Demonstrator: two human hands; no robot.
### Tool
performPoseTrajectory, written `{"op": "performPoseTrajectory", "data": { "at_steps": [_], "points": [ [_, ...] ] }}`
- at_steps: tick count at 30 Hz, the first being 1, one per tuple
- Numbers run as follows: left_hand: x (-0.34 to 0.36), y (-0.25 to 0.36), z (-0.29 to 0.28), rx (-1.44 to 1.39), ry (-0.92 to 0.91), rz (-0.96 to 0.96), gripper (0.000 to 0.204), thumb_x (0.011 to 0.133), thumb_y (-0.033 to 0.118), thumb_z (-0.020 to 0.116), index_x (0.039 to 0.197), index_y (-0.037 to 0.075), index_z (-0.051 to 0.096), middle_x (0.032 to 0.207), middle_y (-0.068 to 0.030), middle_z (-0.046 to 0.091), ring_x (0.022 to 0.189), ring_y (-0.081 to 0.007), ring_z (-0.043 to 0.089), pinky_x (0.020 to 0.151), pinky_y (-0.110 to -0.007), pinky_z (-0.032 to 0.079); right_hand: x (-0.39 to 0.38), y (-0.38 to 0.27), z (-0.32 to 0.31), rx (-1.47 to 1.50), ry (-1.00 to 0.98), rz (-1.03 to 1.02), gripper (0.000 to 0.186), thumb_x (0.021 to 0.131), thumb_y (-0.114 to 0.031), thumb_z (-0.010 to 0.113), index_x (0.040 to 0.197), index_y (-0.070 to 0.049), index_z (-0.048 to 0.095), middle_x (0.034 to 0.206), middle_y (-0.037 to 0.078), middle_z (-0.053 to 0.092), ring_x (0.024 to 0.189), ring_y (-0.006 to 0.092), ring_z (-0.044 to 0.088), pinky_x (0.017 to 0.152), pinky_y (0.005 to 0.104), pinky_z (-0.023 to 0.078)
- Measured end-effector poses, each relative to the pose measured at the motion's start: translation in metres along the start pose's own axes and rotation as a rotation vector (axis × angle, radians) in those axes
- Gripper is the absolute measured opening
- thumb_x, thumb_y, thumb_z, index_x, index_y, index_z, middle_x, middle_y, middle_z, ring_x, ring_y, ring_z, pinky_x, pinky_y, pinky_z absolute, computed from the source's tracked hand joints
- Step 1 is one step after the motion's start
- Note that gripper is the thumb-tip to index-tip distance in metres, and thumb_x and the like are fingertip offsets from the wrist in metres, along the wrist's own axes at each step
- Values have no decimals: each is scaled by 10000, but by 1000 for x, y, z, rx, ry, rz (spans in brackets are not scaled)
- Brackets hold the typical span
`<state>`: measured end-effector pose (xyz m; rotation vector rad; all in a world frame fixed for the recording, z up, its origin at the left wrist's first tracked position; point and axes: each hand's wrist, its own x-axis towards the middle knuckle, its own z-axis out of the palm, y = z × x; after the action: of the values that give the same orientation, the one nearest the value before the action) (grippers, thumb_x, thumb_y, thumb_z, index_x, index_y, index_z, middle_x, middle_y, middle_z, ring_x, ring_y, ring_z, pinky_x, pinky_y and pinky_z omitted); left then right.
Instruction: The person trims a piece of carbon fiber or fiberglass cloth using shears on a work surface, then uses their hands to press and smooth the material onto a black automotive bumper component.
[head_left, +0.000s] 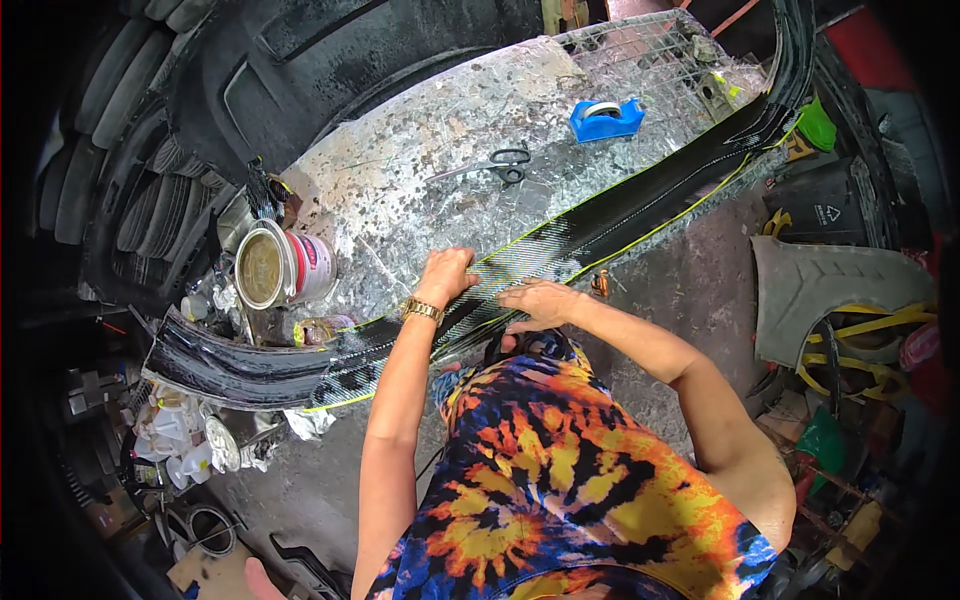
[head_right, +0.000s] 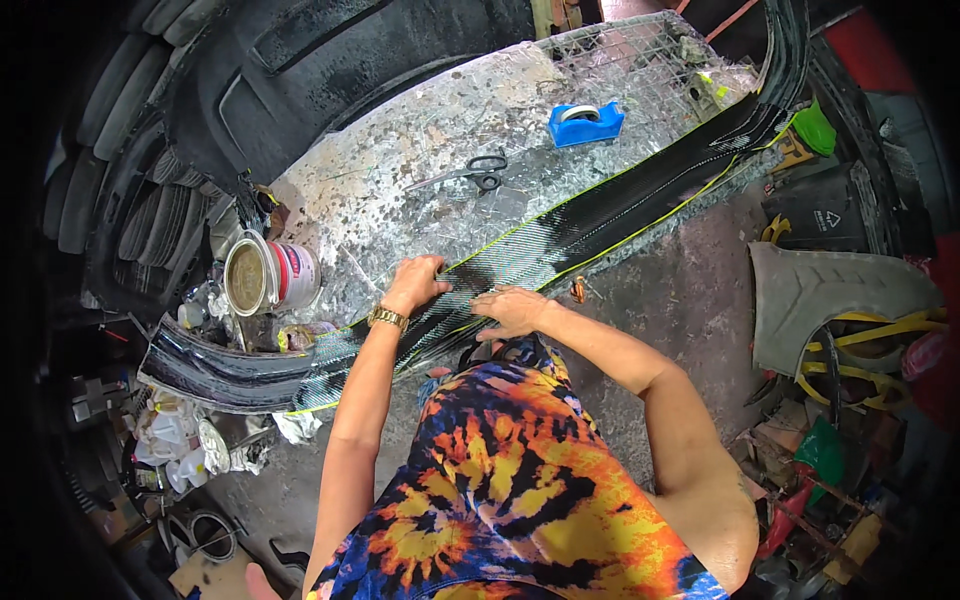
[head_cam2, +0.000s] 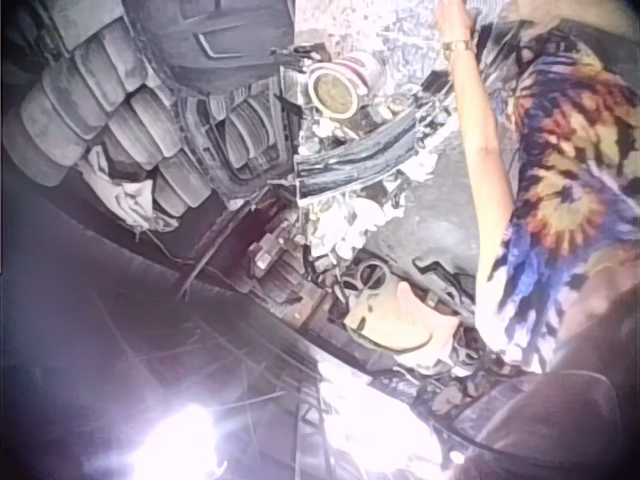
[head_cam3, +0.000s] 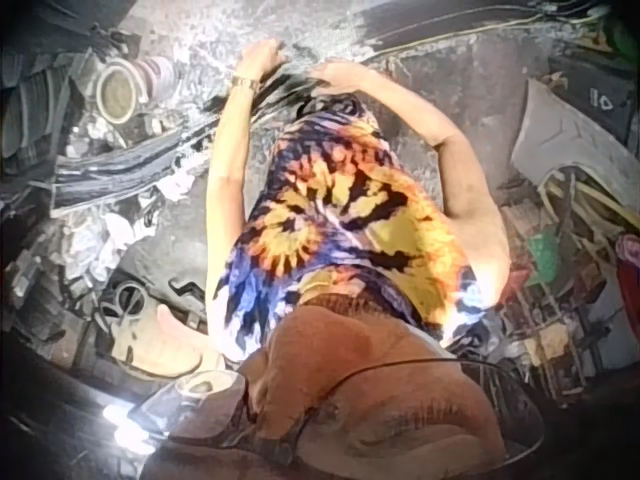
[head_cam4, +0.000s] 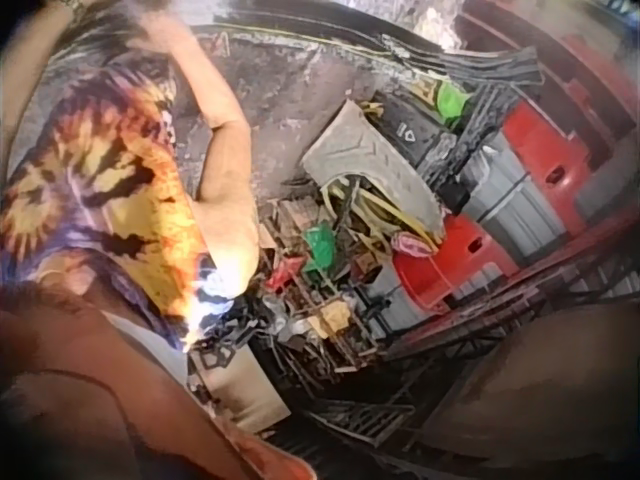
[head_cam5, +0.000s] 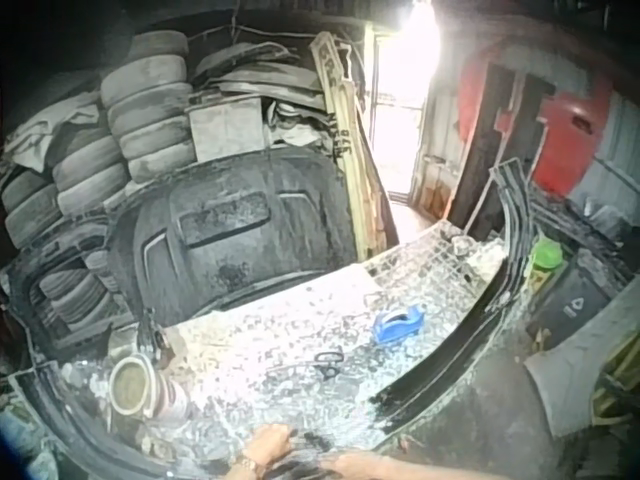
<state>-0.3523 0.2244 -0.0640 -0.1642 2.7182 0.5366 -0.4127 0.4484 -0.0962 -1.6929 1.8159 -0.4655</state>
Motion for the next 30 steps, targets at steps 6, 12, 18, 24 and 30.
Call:
{"op": "performPoseTrajectory", "data": {
  "at_steps": [6, 12, 18, 24, 30],
  "points": [
    [30, 18, -2, -38, -72, 30, 373, 711, 322, 765, 927, 45, 640, 923, -172, 678, 951, -330, 637, 852, -450, 465, 0, -9, -7, 22, 96, 2, 597, 860, -531, 546, 1140, -6, 587, 1163, 161, 605, 1093, 304, 576, 1002, 442, 401],
    [51, 13, 13, -76, -143, 75, 437, 688, 269, 764, 1048, 51, 650, 1022, -177, 661, 1007, -337, 616, 880, -436, 476, 6, -13, -3, -22, 56, -2, 571, 861, -524, 543, 1110, -13, 587, 1072, 159, 616, 991, 342, 599, 894, 427, 453],
    [100, 54, 28, -123, 20, 227, 475, 589, 323, 831, 916, 15, 674, 931, -186, 672, 924, -339, 649, 813, -428, 519, 2, -22, -22, 41, -13, 172, 595, 841, -473, 589, 1205, -4, 568, 1241, 171, 577, 1180, 308, 526, 1030, 440, 374],
    [84, 84, 15, -149, 208, 136, 662, 680, 478, 752, 1152, 44, 586, 1184, -191, 569, 1170, -336, 507, 1019, -461, 372, 8, -18, -9, 41, 51, 56, 585, 834, -460, 611, 1225, -28, 563, 1299, 164, 545, 1234, 329, 481, 1048, 435, 359],
    [-43, 88, -15, -373, 630, 496, 367, 884, 291, 600, 1131, 21, 568, 1168, -135, 553, 1136, -274, 507, 971, -418, 372, -4, 2, 12, -8, 142, 54, 548, 862, -416, 594, 1260, -45, 536, 1310, 192, 522, 1242, 342, 455, 1064, 433, 334]
  ]
}}
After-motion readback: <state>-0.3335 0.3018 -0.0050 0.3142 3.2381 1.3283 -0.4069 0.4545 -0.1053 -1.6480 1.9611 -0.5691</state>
